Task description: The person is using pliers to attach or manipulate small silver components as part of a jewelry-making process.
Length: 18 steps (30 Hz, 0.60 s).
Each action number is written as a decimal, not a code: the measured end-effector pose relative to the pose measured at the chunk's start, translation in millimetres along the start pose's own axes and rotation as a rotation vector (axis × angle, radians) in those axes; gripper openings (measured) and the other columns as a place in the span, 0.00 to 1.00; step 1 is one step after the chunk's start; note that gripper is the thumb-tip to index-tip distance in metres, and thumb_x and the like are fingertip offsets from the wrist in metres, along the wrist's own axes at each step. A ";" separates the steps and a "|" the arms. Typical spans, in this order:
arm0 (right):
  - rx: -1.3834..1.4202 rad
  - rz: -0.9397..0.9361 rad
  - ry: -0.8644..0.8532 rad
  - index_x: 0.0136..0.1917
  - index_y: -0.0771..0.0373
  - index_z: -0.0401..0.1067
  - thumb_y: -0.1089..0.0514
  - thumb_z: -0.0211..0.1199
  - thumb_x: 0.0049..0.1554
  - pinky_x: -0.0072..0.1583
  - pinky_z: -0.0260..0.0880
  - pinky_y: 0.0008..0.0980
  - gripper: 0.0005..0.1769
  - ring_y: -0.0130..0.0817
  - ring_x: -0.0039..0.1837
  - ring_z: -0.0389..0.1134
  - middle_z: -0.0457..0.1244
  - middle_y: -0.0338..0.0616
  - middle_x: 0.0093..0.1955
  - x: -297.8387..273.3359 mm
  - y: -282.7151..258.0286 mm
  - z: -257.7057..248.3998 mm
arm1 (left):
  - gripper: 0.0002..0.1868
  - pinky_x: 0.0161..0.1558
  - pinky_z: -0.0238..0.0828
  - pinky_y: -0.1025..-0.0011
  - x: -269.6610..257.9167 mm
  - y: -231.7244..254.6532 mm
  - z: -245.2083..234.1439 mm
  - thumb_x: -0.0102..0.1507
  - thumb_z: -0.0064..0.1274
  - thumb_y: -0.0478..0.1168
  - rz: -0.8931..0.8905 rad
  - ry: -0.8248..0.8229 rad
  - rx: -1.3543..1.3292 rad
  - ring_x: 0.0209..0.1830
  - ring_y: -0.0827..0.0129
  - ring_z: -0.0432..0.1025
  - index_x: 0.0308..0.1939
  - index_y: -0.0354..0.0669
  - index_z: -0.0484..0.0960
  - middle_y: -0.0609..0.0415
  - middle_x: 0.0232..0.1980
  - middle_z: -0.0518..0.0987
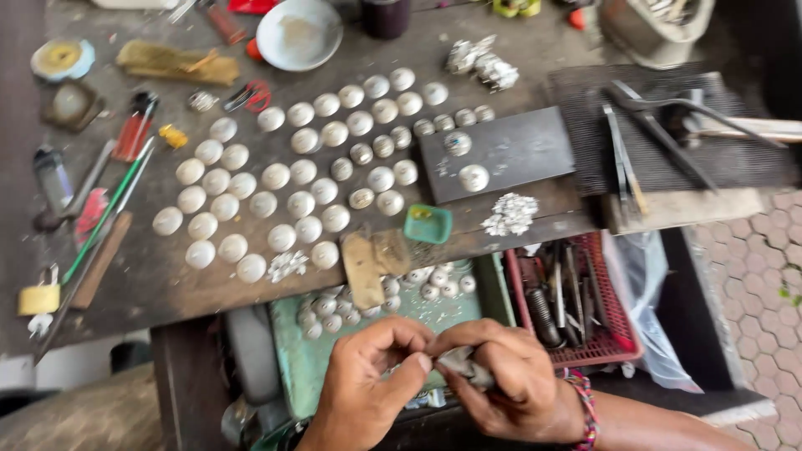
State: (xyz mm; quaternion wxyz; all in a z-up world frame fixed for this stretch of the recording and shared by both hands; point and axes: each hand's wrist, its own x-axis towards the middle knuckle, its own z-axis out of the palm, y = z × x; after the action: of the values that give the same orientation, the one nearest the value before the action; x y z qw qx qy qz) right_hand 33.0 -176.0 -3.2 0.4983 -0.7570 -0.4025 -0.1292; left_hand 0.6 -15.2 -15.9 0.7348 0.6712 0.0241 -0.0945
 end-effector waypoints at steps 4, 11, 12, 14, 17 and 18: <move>0.043 -0.043 0.005 0.30 0.68 0.56 0.64 0.48 0.51 0.33 0.66 0.26 0.09 0.38 0.34 0.66 0.62 0.54 0.37 0.7 3.4 -1.9 | 0.05 0.33 0.63 0.76 3.6 -11.0 3.4 0.52 0.49 0.34 -0.089 0.015 -0.191 0.30 0.72 0.68 0.24 0.34 0.76 0.51 0.31 0.76; -0.119 -0.046 0.021 0.31 0.68 0.54 0.65 0.52 0.49 0.29 0.57 0.26 0.09 0.35 0.29 0.60 0.59 0.53 0.35 -0.5 9.8 -0.9 | 0.05 0.29 0.65 0.82 2.6 -10.3 4.9 0.52 0.52 0.32 -0.111 0.079 -0.125 0.25 0.79 0.67 0.29 0.33 0.81 0.55 0.26 0.78; -0.122 -0.045 0.018 0.31 0.68 0.54 0.65 0.52 0.49 0.29 0.57 0.26 0.09 0.35 0.29 0.60 0.59 0.53 0.35 0.4 16.0 -3.4 | 0.05 0.29 0.65 0.82 2.3 -9.0 4.1 0.52 0.52 0.32 -0.111 0.077 -0.129 0.25 0.79 0.67 0.29 0.33 0.81 0.55 0.26 0.78; -0.344 -0.021 0.092 0.33 0.67 0.50 0.69 0.52 0.48 0.35 0.57 0.28 0.11 0.38 0.34 0.60 0.59 0.50 0.36 2.5 28.6 -8.4 | 0.04 0.31 0.75 0.82 2.1 -6.3 2.4 0.50 0.51 0.33 0.066 0.110 0.294 0.25 0.78 0.73 0.28 0.45 0.80 0.60 0.26 0.80; -0.591 0.107 0.199 0.40 0.67 0.62 0.68 0.55 0.52 0.34 0.53 0.29 0.02 0.31 0.31 0.53 0.56 0.41 0.32 6.4 52.6 -20.5 | 0.05 0.27 0.74 0.74 3.2 -11.2 -0.4 0.52 0.53 0.36 0.311 0.112 0.653 0.25 0.72 0.75 0.31 0.43 0.75 0.57 0.28 0.79; -0.592 0.106 0.198 0.40 0.67 0.62 0.68 0.55 0.52 0.34 0.53 0.29 0.02 0.31 0.31 0.53 0.56 0.41 0.32 9.0 55.9 -23.2 | 0.05 0.27 0.74 0.74 2.8 -13.8 -0.8 0.52 0.53 0.36 0.312 0.112 0.652 0.25 0.72 0.75 0.31 0.43 0.75 0.57 0.28 0.79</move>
State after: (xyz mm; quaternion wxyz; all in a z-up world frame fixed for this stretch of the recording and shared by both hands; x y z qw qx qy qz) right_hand 84.8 -201.6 -23.3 0.2994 -0.8728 -0.2568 -0.2876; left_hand 1.0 -15.8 -30.1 0.4854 0.8699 -0.0697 0.0528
